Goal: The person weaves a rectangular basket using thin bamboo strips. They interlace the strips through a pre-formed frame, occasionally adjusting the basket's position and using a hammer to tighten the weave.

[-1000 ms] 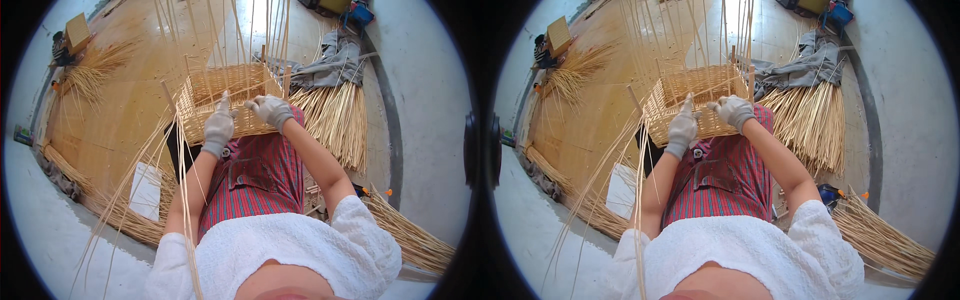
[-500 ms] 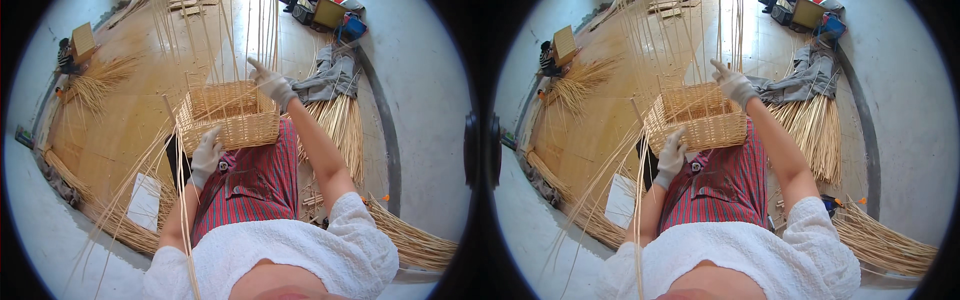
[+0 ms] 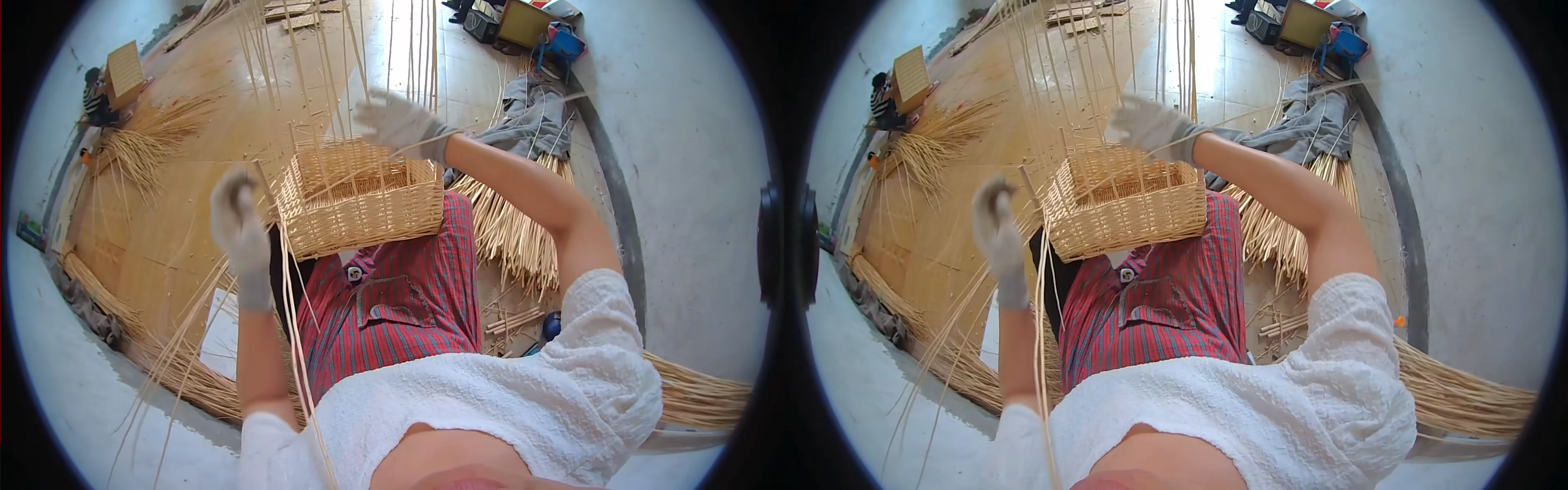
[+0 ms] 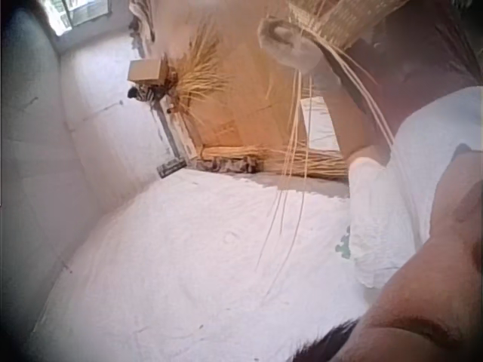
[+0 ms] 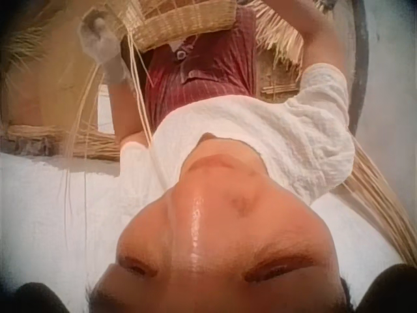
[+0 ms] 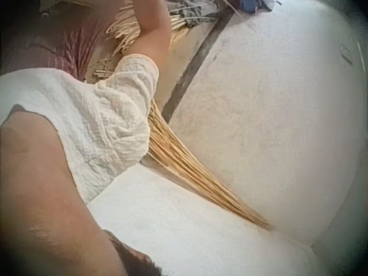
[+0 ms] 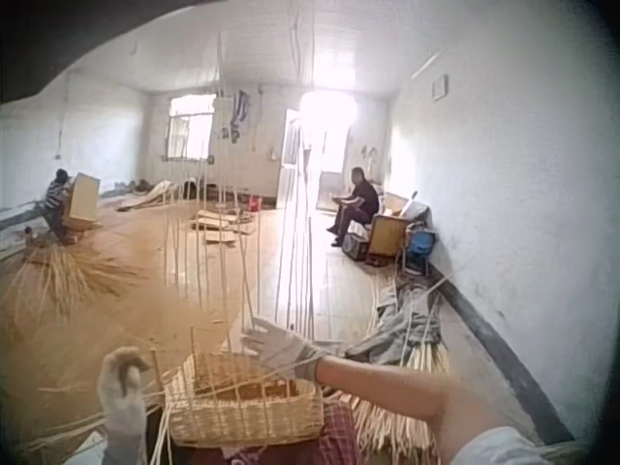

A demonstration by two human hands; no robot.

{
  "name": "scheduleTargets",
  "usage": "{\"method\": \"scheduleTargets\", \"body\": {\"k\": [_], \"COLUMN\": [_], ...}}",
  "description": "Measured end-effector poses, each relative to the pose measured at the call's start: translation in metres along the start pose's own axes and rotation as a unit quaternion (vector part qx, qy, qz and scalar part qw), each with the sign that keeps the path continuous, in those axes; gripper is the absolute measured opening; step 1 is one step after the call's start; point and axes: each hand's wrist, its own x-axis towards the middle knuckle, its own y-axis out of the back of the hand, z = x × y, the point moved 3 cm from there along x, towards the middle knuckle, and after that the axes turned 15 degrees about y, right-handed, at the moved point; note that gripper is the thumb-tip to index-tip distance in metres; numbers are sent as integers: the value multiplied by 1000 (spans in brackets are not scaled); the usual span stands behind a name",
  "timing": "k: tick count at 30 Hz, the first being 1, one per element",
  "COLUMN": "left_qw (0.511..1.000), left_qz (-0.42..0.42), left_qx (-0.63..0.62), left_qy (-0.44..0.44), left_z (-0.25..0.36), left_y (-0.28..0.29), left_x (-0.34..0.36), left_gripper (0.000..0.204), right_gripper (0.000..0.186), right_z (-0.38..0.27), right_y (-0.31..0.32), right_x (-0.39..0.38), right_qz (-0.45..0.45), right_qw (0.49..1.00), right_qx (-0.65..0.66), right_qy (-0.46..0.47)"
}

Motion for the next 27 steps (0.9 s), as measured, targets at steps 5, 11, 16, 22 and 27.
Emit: {"method": "scheduleTargets", "body": {"k": [5, 11, 16, 22, 27], "left_qw": [933, 914, 881, 951, 891], "left_qz": [14, -169, -230, -48, -70], "left_qx": [359, 248, 412, 286, 440], "left_qy": [30, 272, 48, 108, 93], "left_z": [-62, -109, -89, -82, -67], "left_y": [-55, -55, -21, 48, -55], "left_x": [73, 88, 87, 145, 141], "left_gripper": [63, 83, 77, 30, 28], "right_gripper": [33, 34, 54, 29, 35], "right_z": [-25, 24, 14, -3, -1], "right_y": [-64, -37, -57, -57, -117], "right_x": [11, -50, -58, -121, -84], "right_qz": [-196, -80, -32, 379, 171], "right_qw": [972, 972, 919, 784, 756], "right_qx": [66, 81, 73, 26, 258], "right_qy": [-109, -206, -385, -492, -577]}}
